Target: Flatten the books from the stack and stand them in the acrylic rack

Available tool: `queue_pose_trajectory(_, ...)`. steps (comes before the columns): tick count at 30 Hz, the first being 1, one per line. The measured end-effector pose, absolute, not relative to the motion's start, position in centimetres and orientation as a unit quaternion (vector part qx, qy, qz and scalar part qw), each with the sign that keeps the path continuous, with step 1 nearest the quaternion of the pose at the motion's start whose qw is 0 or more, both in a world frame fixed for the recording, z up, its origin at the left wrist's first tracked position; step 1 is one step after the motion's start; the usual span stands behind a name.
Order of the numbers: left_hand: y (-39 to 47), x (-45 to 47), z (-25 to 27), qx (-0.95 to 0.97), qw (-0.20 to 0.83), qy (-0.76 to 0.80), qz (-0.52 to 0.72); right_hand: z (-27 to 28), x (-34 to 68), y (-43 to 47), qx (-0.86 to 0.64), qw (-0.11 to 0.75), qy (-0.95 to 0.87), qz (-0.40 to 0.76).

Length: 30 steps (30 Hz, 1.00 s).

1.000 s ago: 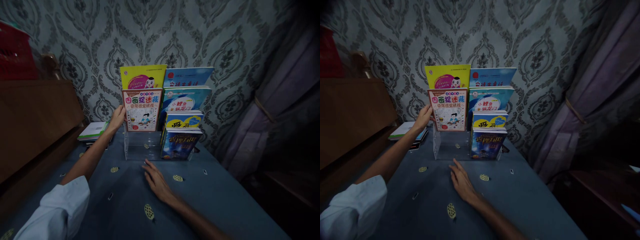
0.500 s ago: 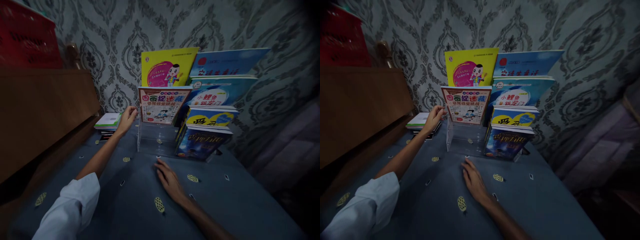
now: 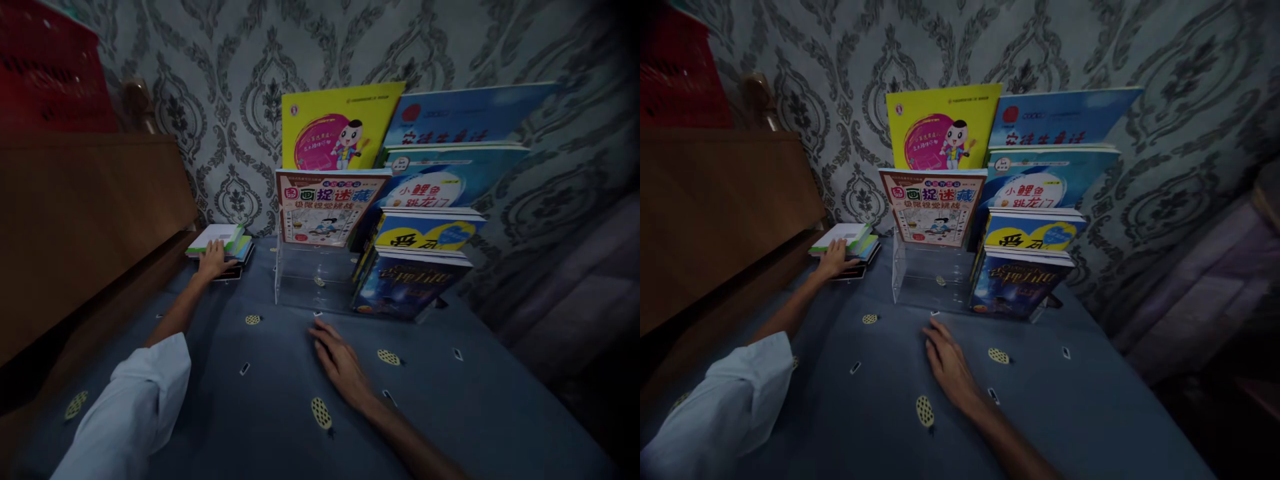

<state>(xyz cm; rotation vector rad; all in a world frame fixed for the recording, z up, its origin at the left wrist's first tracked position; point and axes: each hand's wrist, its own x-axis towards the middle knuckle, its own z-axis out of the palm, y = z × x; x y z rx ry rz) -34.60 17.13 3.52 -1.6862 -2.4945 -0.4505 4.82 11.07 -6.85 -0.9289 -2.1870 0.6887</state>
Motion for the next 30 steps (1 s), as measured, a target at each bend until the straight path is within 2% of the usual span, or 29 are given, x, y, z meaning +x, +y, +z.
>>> queue_pose_trajectory(2,17.6,-36.0,3.7,-0.558,0.050,-0.827,-0.048,-6.7,4.8,11.1,-0.356,0.322,-0.837,0.263)
queue_pose_trajectory(5,18.5,-37.2,4.3,-0.570,0.041,-0.821,0.012,-6.4,4.9,11.0,-0.353,0.318,-0.840,0.262)
queue_pose_trajectory(10,18.4,-37.6,5.0,-0.566,0.034,-0.824,0.011,-6.2,5.0,10.9,-0.355,0.313,-0.841,0.263)
queue_pose_trajectory(18,14.9,-37.6,5.0,-0.585,0.090,-0.806,-0.003,-6.1,4.9,10.9,-0.349,0.316,-0.841,0.267)
queue_pose_trajectory(30,17.6,-37.7,5.5,-0.592,0.085,-0.800,0.042,-5.8,4.9,10.5,-0.345,0.332,-0.842,0.250)
